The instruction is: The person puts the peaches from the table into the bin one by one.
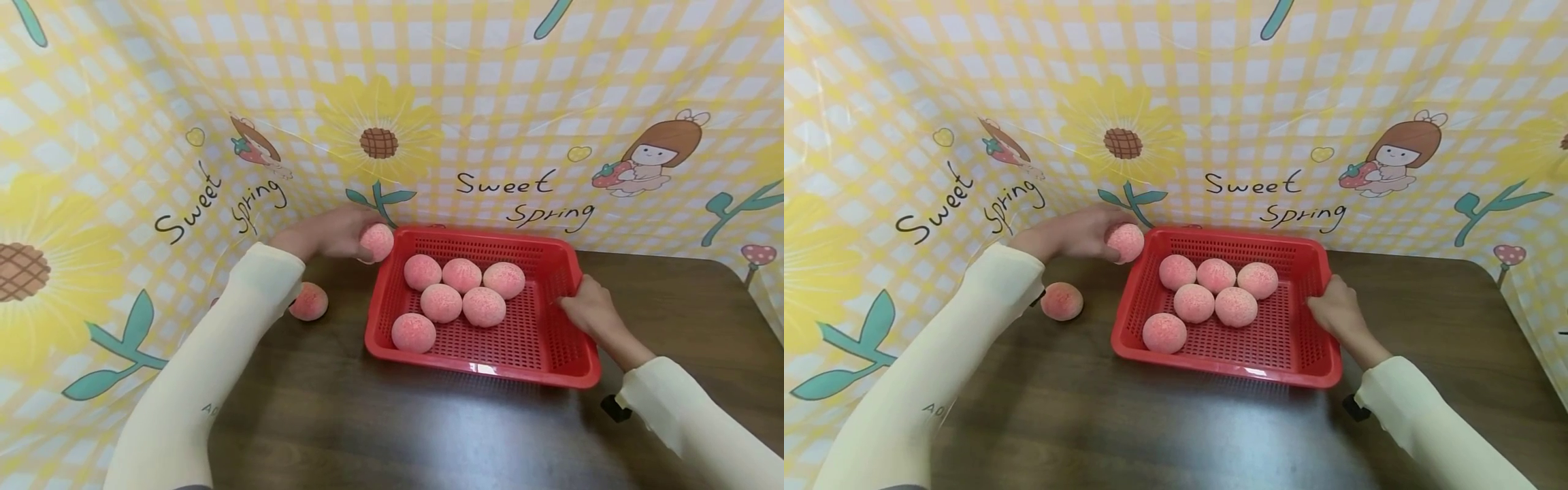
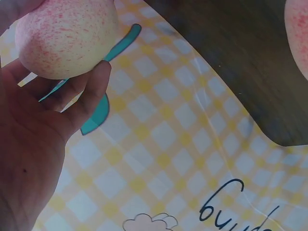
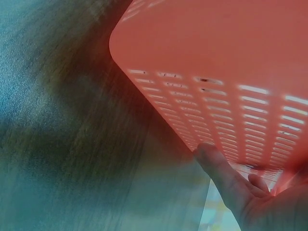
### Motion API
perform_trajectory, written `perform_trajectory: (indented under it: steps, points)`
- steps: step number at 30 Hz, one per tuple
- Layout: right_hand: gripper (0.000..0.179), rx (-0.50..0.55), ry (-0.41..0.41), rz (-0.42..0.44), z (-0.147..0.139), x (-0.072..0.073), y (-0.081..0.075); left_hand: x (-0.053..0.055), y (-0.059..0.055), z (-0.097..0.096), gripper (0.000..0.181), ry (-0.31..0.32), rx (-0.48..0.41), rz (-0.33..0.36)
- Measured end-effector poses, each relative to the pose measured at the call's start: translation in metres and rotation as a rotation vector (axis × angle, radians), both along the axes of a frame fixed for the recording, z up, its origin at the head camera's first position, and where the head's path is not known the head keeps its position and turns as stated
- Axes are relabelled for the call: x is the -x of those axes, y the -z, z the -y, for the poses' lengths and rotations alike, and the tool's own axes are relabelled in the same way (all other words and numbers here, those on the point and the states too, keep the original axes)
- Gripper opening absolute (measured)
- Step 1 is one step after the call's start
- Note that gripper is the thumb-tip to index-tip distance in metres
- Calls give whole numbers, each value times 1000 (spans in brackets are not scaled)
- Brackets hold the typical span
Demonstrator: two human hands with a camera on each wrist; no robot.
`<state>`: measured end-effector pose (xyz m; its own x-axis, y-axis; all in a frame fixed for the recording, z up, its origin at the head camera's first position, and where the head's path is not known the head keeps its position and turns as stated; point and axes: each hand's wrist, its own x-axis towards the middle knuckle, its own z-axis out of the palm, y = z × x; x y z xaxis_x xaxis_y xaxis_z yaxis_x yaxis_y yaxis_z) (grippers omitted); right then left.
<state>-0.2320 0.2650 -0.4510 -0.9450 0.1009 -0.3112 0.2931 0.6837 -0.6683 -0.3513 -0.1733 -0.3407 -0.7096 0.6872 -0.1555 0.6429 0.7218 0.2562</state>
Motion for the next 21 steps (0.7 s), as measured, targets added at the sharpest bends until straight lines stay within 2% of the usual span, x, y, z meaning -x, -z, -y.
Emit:
perform_trajectory:
  steps: [4, 9, 14, 21]
  points:
    - [52, 2, 2, 3, 0, 0, -1, -5, -4, -8, 62, 0, 7, 7]
    - [52, 5, 4, 15, 1, -1, -2, -12, -8, -19, 60, 29, 13, 17]
    - [53, 7, 4, 14, 2, -1, -2, -21, -9, -30, 69, 90, 47, 5]
    - [53, 8, 6, 3, 2, -1, -1, -34, -7, -47, 65, 157, 28, -6]
